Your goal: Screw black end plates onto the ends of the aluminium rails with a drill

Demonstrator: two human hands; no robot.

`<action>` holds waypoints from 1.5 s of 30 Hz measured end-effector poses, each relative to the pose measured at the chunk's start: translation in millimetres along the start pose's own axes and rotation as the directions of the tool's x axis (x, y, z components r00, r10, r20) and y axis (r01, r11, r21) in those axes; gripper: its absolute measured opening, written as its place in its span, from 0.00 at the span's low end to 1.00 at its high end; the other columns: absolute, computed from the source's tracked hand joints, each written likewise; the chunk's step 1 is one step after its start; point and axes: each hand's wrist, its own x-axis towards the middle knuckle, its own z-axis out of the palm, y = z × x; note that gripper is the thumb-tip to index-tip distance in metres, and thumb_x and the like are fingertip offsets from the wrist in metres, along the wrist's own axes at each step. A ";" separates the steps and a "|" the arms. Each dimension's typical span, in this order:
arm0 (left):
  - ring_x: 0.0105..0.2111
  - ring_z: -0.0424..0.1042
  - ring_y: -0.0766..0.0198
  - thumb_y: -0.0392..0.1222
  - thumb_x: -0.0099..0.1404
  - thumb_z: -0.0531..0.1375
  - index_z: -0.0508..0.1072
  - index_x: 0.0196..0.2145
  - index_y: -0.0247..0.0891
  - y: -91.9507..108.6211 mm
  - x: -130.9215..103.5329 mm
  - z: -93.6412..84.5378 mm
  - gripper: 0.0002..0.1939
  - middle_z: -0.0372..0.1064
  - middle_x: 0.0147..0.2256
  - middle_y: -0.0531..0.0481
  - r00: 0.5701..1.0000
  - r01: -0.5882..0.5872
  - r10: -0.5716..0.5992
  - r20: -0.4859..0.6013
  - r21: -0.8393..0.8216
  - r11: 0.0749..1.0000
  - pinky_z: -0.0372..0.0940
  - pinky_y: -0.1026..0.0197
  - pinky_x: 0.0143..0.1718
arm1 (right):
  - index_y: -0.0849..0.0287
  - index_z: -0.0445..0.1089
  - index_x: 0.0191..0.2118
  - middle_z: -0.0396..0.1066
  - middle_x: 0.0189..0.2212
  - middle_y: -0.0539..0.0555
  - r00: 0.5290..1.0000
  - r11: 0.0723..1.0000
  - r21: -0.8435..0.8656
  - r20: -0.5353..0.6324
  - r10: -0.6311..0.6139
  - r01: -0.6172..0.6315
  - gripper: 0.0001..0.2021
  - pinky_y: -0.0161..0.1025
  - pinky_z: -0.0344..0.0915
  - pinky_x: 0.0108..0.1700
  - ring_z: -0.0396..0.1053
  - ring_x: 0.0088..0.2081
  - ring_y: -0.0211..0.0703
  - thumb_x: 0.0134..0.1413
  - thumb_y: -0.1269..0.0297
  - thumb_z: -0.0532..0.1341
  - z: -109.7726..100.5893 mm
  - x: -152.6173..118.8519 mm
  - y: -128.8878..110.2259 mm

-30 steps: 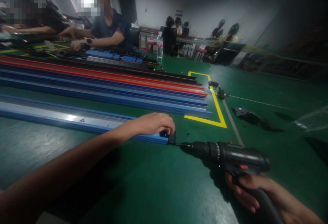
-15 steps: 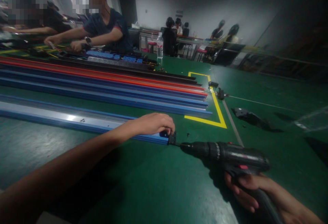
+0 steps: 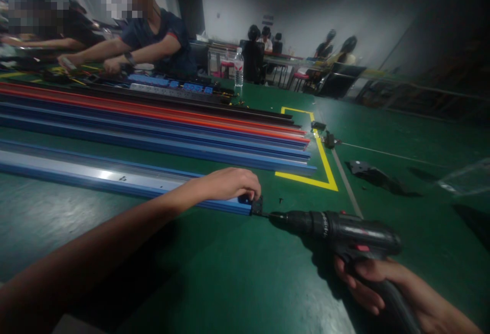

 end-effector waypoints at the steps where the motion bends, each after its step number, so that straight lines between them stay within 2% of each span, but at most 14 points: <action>1: 0.38 0.70 0.66 0.28 0.68 0.55 0.76 0.37 0.41 0.0 -0.1 0.0 0.12 0.73 0.37 0.52 1.000 -0.002 0.002 -0.002 -0.001 1.000 0.62 0.63 0.40 | 0.68 0.78 0.40 0.73 0.28 0.55 1.000 1.000 0.006 -0.002 -0.012 0.012 0.13 0.30 0.63 0.24 0.61 0.19 0.28 0.54 0.62 0.68 -1.1 0.3 2.0; 17: 0.39 0.71 0.66 0.28 0.68 0.55 0.76 0.37 0.41 0.1 0.5 -0.2 0.12 0.73 0.37 0.52 1.000 0.007 -0.007 0.004 -0.002 1.000 0.62 0.63 0.41 | 0.67 0.77 0.38 0.71 0.27 0.54 0.997 1.000 0.005 -0.082 0.007 -0.006 0.14 0.31 0.65 0.24 0.59 0.18 0.27 0.50 0.61 0.69 -4.8 -0.3 5.9; 27: 0.38 0.70 0.66 0.28 0.68 0.55 0.76 0.36 0.41 -1.5 0.6 0.5 0.12 0.73 0.36 0.52 1.000 -0.013 0.012 -0.013 -0.027 1.000 0.62 0.63 0.41 | 0.68 0.77 0.39 0.71 0.27 0.54 0.999 0.999 0.025 -0.024 -0.033 0.034 0.12 0.30 0.64 0.23 0.58 0.18 0.27 0.52 0.62 0.68 -5.9 1.8 8.3; 45: 0.39 0.71 0.65 0.28 0.68 0.55 0.76 0.36 0.42 -1.0 0.2 0.3 0.13 0.74 0.37 0.52 1.000 -0.007 0.007 -0.012 -0.030 1.000 0.62 0.62 0.41 | 0.67 0.78 0.40 0.72 0.29 0.55 0.999 1.000 -0.003 -0.032 -0.031 0.030 0.14 0.30 0.66 0.24 0.60 0.18 0.28 0.52 0.61 0.68 -6.9 1.2 7.5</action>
